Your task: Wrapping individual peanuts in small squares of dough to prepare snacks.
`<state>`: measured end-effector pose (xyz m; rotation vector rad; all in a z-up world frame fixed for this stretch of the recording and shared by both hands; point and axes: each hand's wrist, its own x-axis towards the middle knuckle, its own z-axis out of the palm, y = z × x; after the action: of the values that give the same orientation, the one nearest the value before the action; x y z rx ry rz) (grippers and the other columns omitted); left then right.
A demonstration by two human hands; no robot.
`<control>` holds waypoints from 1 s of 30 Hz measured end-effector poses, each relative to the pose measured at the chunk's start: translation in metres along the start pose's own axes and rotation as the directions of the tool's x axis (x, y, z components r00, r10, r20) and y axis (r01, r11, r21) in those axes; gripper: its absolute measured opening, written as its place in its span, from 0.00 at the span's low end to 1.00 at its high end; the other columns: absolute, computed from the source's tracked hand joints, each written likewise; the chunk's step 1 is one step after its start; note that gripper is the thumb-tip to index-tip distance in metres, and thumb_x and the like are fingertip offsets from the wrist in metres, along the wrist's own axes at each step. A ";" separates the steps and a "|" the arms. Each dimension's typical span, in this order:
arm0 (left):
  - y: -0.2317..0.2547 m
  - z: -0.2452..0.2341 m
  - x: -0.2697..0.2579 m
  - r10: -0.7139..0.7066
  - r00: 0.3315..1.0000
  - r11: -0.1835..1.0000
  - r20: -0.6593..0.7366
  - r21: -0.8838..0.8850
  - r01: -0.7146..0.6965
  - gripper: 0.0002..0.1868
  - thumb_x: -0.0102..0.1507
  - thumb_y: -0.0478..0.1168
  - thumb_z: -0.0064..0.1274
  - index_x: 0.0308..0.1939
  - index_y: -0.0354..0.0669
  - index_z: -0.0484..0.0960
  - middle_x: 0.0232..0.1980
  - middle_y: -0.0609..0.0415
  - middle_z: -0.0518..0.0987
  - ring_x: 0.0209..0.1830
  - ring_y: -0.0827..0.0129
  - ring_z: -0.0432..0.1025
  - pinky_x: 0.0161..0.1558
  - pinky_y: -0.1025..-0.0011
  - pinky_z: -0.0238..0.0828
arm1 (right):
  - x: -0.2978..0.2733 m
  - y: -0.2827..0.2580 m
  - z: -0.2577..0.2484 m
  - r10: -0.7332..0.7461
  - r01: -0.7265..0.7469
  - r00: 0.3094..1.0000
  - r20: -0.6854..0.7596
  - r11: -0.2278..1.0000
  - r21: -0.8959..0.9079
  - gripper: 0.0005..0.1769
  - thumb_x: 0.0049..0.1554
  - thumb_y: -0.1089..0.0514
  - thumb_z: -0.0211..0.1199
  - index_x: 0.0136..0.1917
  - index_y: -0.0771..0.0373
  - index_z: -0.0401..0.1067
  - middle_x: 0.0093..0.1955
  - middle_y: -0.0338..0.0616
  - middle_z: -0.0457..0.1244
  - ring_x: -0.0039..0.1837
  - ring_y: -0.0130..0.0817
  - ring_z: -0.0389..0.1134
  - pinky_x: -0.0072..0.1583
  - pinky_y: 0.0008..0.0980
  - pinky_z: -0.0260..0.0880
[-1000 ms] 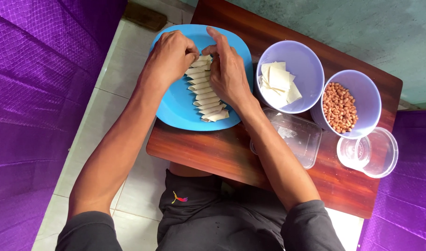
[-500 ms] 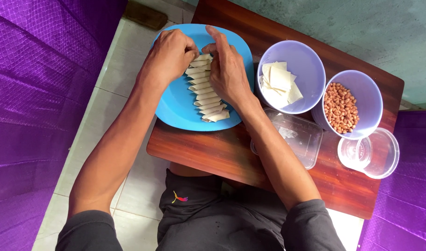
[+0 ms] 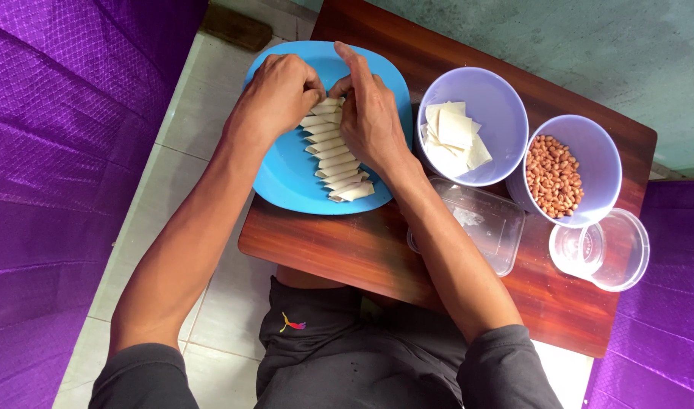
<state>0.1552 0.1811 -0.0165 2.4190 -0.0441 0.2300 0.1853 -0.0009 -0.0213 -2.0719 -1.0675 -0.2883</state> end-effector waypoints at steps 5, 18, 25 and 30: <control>-0.001 0.001 0.001 0.001 1.000 1.000 0.005 0.002 -0.001 0.04 0.57 0.30 0.59 0.30 0.37 0.89 0.26 0.50 0.82 0.22 0.65 0.74 0.30 0.61 0.75 | -0.001 0.000 -0.001 -0.012 0.012 1.000 -0.001 1.000 -0.010 0.40 0.54 0.81 0.52 0.76 0.58 0.53 0.47 0.44 0.69 0.48 0.37 0.70 0.55 0.35 0.74; -0.017 0.004 -0.001 0.169 0.984 0.984 -0.063 -0.039 -0.172 0.05 0.58 0.33 0.55 0.31 0.35 0.86 0.28 0.48 0.82 0.23 0.55 0.73 0.33 0.60 0.72 | -0.024 -0.078 -0.058 0.044 -0.043 0.994 0.102 0.999 -0.010 0.19 0.58 0.75 0.57 0.63 0.69 0.68 0.56 0.51 0.66 0.52 0.45 0.64 0.56 0.38 0.66; -0.009 -0.003 -0.003 0.138 0.989 0.989 -0.044 -0.040 -0.140 0.04 0.57 0.32 0.61 0.34 0.34 0.89 0.22 0.51 0.78 0.18 0.66 0.68 0.28 0.65 0.71 | -0.056 -0.084 -0.083 0.020 -0.006 0.948 0.318 0.999 -0.045 0.12 0.54 0.70 0.70 0.52 0.64 0.78 0.52 0.44 0.65 0.48 0.39 0.60 0.51 0.34 0.65; -0.011 0.000 -0.001 0.136 0.990 0.990 -0.035 -0.032 -0.138 0.05 0.56 0.31 0.60 0.34 0.35 0.89 0.22 0.52 0.78 0.17 0.67 0.67 0.27 0.66 0.71 | -0.058 -0.082 -0.078 -0.032 0.076 0.942 0.335 0.990 -0.119 0.07 0.53 0.71 0.67 0.46 0.66 0.77 0.50 0.42 0.66 0.47 0.40 0.60 0.53 0.35 0.66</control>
<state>0.1548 0.1894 -0.0233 2.3798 -0.1982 0.3292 0.0970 -0.0629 0.0461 -2.2640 -1.3389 -0.0333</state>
